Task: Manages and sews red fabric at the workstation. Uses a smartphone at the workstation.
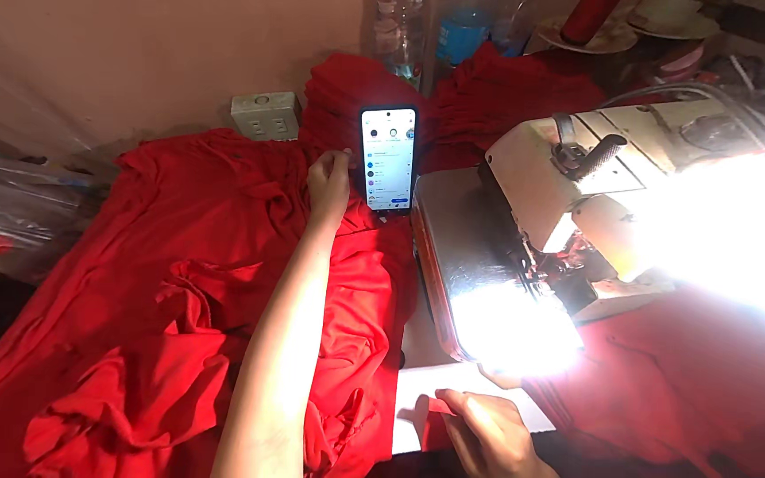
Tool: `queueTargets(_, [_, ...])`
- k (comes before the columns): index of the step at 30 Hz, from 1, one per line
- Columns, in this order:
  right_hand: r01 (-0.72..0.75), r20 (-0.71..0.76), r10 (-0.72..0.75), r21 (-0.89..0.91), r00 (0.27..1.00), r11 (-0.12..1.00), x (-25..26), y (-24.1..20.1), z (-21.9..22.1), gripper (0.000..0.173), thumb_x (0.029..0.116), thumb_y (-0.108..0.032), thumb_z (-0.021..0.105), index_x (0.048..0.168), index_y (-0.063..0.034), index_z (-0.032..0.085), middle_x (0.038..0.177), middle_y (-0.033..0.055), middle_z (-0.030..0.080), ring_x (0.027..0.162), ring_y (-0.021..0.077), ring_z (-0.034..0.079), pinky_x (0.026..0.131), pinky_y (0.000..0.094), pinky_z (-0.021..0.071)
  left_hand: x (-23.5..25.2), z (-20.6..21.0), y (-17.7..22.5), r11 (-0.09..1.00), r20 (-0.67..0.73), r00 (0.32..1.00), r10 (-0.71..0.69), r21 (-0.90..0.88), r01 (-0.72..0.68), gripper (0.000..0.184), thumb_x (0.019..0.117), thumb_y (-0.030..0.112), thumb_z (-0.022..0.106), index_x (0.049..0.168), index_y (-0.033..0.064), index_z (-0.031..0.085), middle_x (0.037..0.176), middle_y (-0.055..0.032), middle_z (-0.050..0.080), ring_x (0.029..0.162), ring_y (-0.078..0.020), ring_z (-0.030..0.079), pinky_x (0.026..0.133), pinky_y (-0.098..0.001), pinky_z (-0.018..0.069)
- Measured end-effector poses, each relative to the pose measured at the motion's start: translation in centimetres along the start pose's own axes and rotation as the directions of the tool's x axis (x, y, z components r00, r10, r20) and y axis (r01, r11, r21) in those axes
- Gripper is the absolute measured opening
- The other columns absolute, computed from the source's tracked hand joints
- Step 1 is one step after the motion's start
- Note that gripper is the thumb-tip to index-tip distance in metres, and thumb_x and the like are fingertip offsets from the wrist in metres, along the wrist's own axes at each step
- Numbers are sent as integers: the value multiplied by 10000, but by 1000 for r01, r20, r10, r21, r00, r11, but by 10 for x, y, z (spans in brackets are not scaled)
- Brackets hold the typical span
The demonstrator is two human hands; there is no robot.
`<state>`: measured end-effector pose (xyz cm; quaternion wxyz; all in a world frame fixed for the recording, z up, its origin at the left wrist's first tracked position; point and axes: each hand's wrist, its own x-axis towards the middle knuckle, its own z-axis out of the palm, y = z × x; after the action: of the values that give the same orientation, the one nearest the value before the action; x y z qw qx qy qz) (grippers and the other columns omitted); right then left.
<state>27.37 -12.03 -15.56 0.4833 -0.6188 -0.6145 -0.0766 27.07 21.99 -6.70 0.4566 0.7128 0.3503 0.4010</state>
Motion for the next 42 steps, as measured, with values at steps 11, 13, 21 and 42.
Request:
queueTargets(11, [2, 8, -2, -6, 1000, 1000, 0, 0, 0, 181, 991, -154, 531, 931, -50, 667, 619, 30, 592, 546, 88, 566, 550, 168, 469, -2, 0, 0, 999, 88, 996, 29, 23, -31, 309, 1075, 141, 398, 1115, -31, 651, 1051, -93, 663, 979, -82, 596, 869, -303, 469])
queueTargets(13, [1, 9, -1, -10, 1000, 1000, 0, 0, 0, 182, 991, -154, 528, 934, -49, 666, 617, 29, 591, 541, 90, 563, 546, 168, 467, -3, 0, 1, 999, 94, 995, 23, 37, -26, 309, 1073, 135, 394, 1116, -37, 646, 1047, -95, 658, 961, -77, 585, 853, -293, 458])
queueTargets(21, [0, -1, 0, -14, 1000, 1000, 0, 0, 0, 181, 989, -153, 532, 935, -48, 669, 628, 31, 602, 552, 90, 574, 558, 169, 475, -3, -7, 4, 973, 262, 941, -217, 135, 187, 442, 954, 45, 582, 1368, -74, 481, 1156, -206, 624, 1023, -233, 611, 920, -403, 502])
queueTargets(42, [8, -29, -8, -22, 1000, 1000, 0, 1, 2, 197, 989, -159, 527, 926, -44, 675, 613, 32, 593, 544, 89, 571, 548, 170, 471, -7, -14, 2, 962, 343, 915, -215, 234, 138, 516, 942, 17, 638, 1398, -106, 428, 1214, -251, 629, 1074, -262, 619, 944, -409, 495])
